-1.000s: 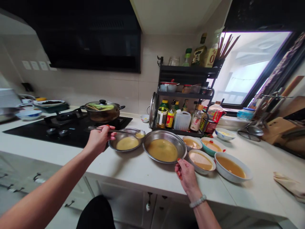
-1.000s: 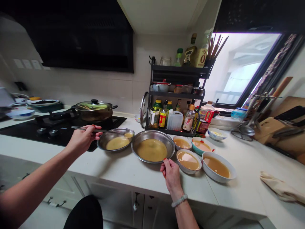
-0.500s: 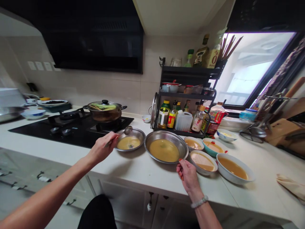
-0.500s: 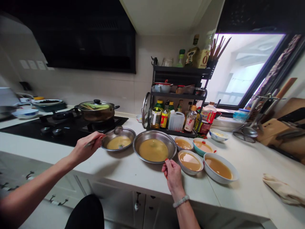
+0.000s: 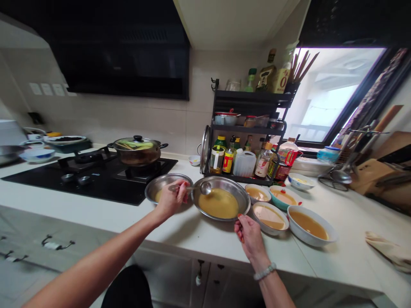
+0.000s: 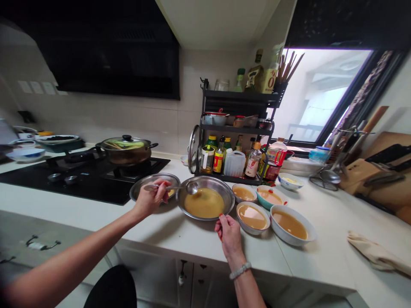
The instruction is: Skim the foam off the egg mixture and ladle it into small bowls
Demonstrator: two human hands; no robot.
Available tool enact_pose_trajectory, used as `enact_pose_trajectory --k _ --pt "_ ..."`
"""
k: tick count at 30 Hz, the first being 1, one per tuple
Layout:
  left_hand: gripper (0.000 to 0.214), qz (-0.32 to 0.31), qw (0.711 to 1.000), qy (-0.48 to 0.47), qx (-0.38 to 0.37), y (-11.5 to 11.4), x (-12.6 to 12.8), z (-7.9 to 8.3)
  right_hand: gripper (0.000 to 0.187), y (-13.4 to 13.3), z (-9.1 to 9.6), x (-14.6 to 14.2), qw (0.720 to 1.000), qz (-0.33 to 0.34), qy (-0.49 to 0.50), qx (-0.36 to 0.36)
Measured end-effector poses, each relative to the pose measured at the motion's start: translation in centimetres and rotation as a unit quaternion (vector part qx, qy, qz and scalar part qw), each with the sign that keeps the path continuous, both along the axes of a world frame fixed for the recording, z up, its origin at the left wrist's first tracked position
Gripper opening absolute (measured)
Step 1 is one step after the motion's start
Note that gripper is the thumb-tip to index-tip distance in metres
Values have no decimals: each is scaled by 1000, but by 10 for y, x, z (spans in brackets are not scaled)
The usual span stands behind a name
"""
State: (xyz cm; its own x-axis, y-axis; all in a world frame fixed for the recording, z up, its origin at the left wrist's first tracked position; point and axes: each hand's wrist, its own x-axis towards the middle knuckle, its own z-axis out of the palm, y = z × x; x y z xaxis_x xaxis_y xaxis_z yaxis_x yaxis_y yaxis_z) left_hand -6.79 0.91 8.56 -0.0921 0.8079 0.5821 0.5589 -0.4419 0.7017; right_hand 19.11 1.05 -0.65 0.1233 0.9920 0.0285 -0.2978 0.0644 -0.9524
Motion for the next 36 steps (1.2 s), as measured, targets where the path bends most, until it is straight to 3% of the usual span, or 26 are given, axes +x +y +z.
enact_pose_trajectory --k 7,10,13,17,23,30,36 --pt "26 -39 998 29 -33 25 27 -17 47 0 -1 0 1000 2 -7 1" --pt "23 -45 994 -69 -69 32 27 -20 46 0 -1 0 1000 4 -7 -1" --pt "20 -29 971 -209 -108 38 21 -19 44 -1 1 1 1000 5 -12 0" --pt "17 -6 937 -323 -131 35 13 -13 44 -2 2 1 1000 5 -16 7" --pt "18 11 918 -377 -121 23 0 2 46 -1 2 1 1000 5 -13 4" --pt "13 31 915 -388 -103 7 -22 18 46 -1 1 1 1000 0 -11 2" --pt "16 66 927 -364 -55 -5 -60 25 45 -3 3 0 1000 -1 -16 -1"
